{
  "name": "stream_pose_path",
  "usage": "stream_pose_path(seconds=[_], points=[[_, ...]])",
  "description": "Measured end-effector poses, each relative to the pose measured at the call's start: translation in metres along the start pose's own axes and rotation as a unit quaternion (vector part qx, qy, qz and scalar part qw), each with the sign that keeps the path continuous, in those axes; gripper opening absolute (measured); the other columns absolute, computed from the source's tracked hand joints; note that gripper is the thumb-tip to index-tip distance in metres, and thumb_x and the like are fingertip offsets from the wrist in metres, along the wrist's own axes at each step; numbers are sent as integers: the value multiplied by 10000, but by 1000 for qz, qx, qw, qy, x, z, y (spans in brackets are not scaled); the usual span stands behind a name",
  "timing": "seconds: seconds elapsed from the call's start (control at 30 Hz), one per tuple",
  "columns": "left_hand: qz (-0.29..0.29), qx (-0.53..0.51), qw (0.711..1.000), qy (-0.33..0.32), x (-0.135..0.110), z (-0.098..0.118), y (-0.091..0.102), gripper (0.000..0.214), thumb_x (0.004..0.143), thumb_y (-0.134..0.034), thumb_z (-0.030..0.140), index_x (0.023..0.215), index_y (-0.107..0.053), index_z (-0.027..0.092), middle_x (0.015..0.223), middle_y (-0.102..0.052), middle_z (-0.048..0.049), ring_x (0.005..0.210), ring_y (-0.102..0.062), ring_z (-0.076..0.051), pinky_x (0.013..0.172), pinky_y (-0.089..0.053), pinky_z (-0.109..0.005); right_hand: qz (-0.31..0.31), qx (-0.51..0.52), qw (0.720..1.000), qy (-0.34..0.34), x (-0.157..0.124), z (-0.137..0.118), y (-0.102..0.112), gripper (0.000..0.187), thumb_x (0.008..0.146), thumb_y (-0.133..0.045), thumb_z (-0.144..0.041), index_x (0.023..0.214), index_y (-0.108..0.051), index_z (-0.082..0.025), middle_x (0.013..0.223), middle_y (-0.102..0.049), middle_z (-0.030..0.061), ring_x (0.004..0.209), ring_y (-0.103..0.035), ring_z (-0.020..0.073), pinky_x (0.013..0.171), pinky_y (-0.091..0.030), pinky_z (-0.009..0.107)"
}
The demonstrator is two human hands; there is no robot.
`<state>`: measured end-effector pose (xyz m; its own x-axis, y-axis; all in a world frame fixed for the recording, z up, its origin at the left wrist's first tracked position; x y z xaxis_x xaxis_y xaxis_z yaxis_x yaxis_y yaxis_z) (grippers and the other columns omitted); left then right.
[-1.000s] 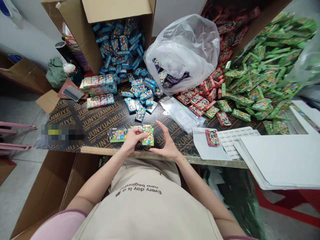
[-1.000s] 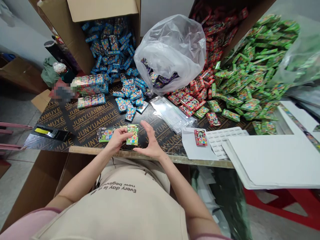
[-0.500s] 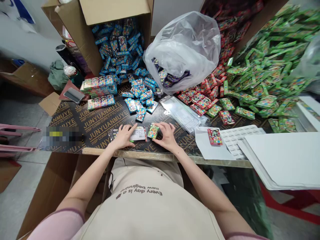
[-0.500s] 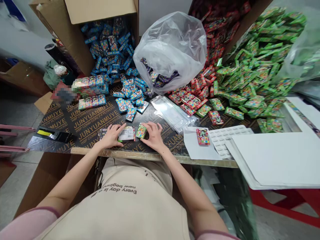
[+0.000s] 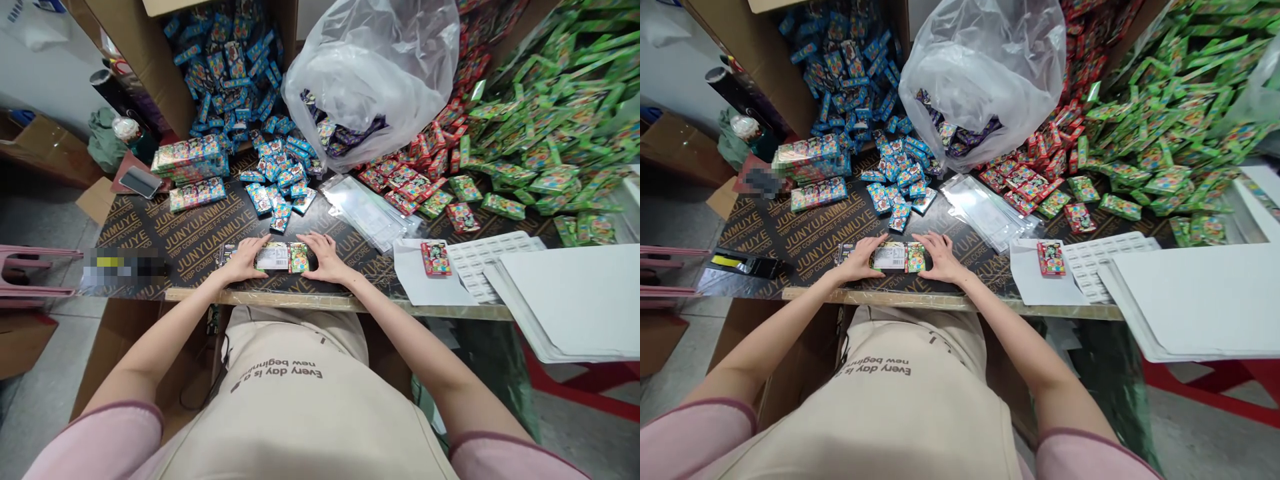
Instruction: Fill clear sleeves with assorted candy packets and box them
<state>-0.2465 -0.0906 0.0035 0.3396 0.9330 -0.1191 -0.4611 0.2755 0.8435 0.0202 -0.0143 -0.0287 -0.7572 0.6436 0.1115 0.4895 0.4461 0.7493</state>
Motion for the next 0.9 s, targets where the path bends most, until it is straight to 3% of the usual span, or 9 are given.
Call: stream_pose_path(seconds=[0.07,0.13,0.27,0.37,0.5,0.6,0.9], points=[[4,-3,1000,6,0,1,0,1096,643,-792,426,1525,-173,226,1322,-486,-130,1228,-432,-332,1084,-268,-494,-5,-8,1000,11,4,-4,-1,924,664,-715,-440,1472,-314,-238,1513,-339,167,1431,-245,369,1108,-189,586],[8,-7,1000,9,0,1,-1,1098,632,-800,420,1521,-189,216,1326,-487,-133,1228,-432,-332,1082,-275,-487,-5,-4,999,39,9,-10,-3,869,693,-689,-394,1466,-328,-228,1540,-300,172,1423,-286,339,1119,-203,562],[16,-12,1000,4,0,-1,-2,1103,622,-808,416,1518,-199,213,1324,-493,-126,1228,-434,-330,1079,-283,-482,-16,-12,995,95,17,-20,-4,787,714,-649,-334,1445,-376,-237,1467,-436,150,1343,-422,300,1126,-217,540],[20,-16,1000,-3,0,-1,-2,1105,626,-807,421,1520,-194,204,1325,-494,-130,1229,-437,-326,1087,-275,-480,-34,-45,992,109,18,-23,1,768,704,-655,-353,1425,-424,-225,1404,-507,156,1297,-462,323,1109,-224,565],[20,-16,1000,2,0,-1,-3,1113,628,-806,438,1522,-181,221,1327,-491,-123,1229,-440,-325,1087,-274,-481,-21,-100,991,84,15,-22,7,725,698,-641,-301,1395,-474,-194,1441,-471,171,1325,-411,372,1109,-160,627],[20,-15,1000,1,0,0,-3,1121,624,-813,427,1523,-175,223,1325,-491,-119,1225,-439,-321,1084,-276,-472,-21,-92,992,86,14,-20,3,724,704,-652,-321,1393,-478,-183,1482,-427,158,1367,-370,360,1118,-188,607],[18,-20,1000,0,0,0,-2,1130,628,-813,413,1529,-153,238,1317,-494,-111,1217,-434,-324,1073,-280,-470,-41,-62,991,114,19,-13,-3,636,771,-679,-437,1356,-522,-245,1433,-506,110,1360,-409,319,1134,-199,585]])
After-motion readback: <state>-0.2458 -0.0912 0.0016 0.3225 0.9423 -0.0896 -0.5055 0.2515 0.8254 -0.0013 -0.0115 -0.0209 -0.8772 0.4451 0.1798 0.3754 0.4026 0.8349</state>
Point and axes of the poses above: each hand's wrist, its own x-axis towards the middle knuckle, its own y-axis out of the back of the hand, z = x × y, the point moved 1 cm from there along x, towards the middle knuckle
